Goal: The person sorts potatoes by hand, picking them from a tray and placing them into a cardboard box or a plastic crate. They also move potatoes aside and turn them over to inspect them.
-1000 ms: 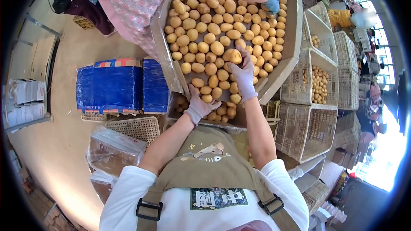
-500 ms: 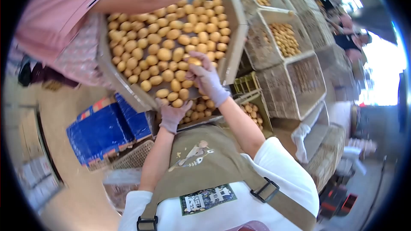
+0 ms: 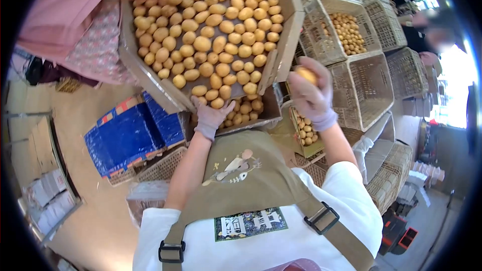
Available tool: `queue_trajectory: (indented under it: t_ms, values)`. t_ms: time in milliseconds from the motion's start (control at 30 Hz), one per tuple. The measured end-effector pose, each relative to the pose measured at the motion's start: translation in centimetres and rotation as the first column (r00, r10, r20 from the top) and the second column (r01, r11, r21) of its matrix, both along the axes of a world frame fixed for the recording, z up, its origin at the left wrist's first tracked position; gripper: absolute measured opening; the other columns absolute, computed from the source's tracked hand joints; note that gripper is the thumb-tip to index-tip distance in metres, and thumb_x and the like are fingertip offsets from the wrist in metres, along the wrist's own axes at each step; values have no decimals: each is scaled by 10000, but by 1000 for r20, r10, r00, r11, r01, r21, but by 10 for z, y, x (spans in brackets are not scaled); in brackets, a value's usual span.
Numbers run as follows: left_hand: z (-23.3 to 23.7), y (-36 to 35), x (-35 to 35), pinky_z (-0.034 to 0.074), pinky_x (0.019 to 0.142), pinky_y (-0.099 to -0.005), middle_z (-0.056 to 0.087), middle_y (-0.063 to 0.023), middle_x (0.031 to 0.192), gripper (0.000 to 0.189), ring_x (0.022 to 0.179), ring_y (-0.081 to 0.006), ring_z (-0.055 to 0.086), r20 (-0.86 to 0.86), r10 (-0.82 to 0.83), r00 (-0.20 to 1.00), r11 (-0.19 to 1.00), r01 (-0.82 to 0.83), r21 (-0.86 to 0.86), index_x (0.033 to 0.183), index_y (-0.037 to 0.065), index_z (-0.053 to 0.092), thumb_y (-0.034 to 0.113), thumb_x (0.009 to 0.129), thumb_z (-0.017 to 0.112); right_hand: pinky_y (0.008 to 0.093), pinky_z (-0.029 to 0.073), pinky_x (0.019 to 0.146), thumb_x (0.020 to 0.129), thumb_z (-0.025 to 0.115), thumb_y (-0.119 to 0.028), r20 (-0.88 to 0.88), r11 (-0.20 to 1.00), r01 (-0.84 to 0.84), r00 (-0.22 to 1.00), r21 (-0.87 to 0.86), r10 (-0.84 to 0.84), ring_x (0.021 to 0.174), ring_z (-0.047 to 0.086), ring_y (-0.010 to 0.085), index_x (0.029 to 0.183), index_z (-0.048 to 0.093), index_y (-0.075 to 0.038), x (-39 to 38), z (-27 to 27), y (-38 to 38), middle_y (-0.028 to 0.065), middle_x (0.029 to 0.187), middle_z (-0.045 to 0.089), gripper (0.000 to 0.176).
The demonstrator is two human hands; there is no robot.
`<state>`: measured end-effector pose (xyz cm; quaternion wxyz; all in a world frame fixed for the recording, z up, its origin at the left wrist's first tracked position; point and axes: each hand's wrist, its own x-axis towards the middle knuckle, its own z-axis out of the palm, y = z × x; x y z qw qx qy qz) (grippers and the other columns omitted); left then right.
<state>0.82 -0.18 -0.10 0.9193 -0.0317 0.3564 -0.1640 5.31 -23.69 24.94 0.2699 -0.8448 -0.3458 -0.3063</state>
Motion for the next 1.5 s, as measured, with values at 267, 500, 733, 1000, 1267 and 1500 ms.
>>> queue_trajectory:
  t_ms: [267, 500, 733, 1000, 1267, 1500]
  values:
    - [2, -2, 3, 249, 1129, -647, 328, -102, 1497, 943, 1354, -355, 336, -25, 19, 1000, 1000, -18, 13, 1504, 188, 302, 839, 829, 409, 418, 511, 939, 826, 679, -14, -393, 875, 467, 785, -131, -478, 1130, 571, 376, 1287, 613, -83, -60, -85, -121, 233, 1379, 460, 471]
    - [31, -3, 4, 187, 1156, -639, 296, -57, 1556, 905, 1410, -319, 304, -47, 5, 999, 998, -2, 66, 1530, 211, 281, 817, 862, 363, 459, 438, 1006, 827, 660, -84, -356, 864, 439, 788, -247, -502, 1193, 550, 401, 1325, 574, -61, -40, -93, -37, 224, 1308, 571, 506]
    - [8, 0, -10, 203, 1159, -540, 352, -21, 1559, 783, 1436, -214, 330, 146, -165, 975, 946, 115, 302, 1497, 179, 358, 688, 913, 474, 580, 221, 1112, 843, 611, -428, -527, 792, -122, 804, -598, -274, 1381, 335, 412, 1316, 602, -246, 25, -148, 94, 163, 1443, 471, 507]
    - [34, -3, -2, 239, 1136, -639, 281, -60, 1576, 773, 1434, -328, 282, -28, 66, 997, 991, -62, 115, 1523, 249, 291, 730, 924, 386, 530, 317, 1069, 858, 622, -385, -660, 934, 134, 674, -330, -331, 1304, 459, 367, 1236, 655, -240, 79, -158, 88, 160, 1426, 503, 406]
    - [15, -6, 0, 210, 1116, -691, 241, -137, 1600, 973, 1445, -413, 261, 167, -5, 986, 1000, 2, 20, 1569, 205, 190, 857, 847, 191, 612, 37, 1182, 795, 662, -478, -656, 785, -289, 731, -548, -188, 1486, 130, 448, 1459, 453, -403, 33, -169, 87, 119, 1623, 228, 699]
    - [11, -4, -2, 226, 1106, -681, 266, -86, 1604, 973, 1440, -416, 271, 121, 9, 993, 1000, -8, -7, 1551, 220, 243, 867, 827, 304, 464, 479, 955, 873, 607, -347, -508, 940, 34, 834, -340, -213, 1111, 602, 352, 1178, 673, -212, 76, -150, 81, 138, 1274, 610, 340]
